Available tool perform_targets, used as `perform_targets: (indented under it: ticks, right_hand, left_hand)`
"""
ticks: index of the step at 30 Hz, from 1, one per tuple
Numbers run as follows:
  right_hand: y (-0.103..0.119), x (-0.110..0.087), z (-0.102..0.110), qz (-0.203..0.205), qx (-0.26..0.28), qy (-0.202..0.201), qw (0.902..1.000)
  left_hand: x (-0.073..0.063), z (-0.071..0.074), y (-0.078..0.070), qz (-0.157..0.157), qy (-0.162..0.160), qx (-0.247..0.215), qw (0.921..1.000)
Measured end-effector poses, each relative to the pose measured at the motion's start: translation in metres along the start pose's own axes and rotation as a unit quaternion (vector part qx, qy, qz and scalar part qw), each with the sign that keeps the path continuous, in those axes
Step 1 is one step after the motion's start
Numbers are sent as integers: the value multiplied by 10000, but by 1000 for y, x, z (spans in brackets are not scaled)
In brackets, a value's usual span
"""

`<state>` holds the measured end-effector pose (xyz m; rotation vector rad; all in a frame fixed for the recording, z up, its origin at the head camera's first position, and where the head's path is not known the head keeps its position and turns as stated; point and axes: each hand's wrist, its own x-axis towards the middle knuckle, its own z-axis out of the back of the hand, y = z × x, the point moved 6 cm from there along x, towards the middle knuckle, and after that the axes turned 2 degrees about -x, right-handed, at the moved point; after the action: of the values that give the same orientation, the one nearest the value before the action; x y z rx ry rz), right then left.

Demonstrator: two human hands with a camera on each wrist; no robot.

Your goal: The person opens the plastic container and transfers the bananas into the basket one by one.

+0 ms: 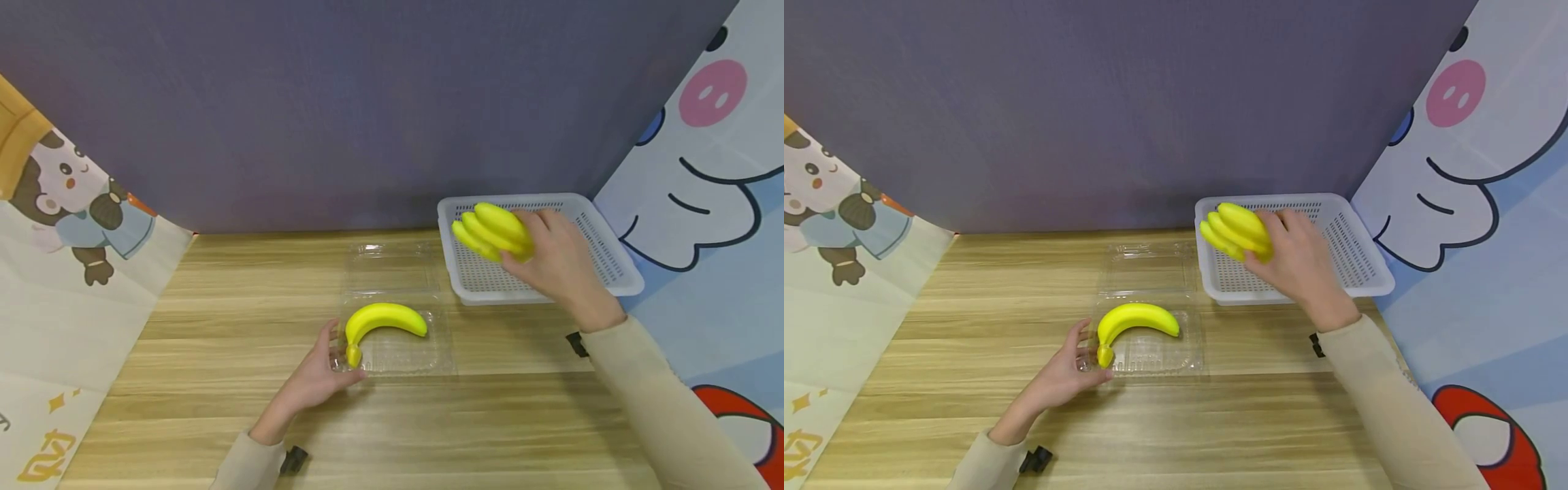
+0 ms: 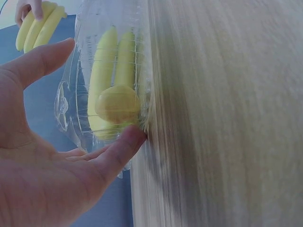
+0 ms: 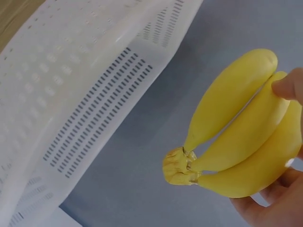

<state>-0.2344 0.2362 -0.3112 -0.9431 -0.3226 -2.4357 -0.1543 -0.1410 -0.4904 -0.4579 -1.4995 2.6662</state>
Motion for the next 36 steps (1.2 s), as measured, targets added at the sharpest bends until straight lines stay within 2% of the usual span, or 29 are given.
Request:
perform_targets:
  ticks: [7,12,21,30,36]
  right_hand:
    - [-16,-3,-1,-137,-86,-99,9998]
    - [-23,-6,-2,-89,-151,-189,9997]
    - [-39,-7,-3,-286,-295,12,9992]
    - [-55,-9,-2,-478,-296,39,9984]
    - [-67,-16,-3,-792,-329,163,9962]
  left_hand:
    - [0,0,-1,-34,7,19,10000]
    - [0,0,0,-10,25,21,10000]
    - [1,0,1,-6,29,-15,10000]
    - [-1,1,1,-8,41,-98,9999]
    - [-1,0,0,-7,68,-111,9999]
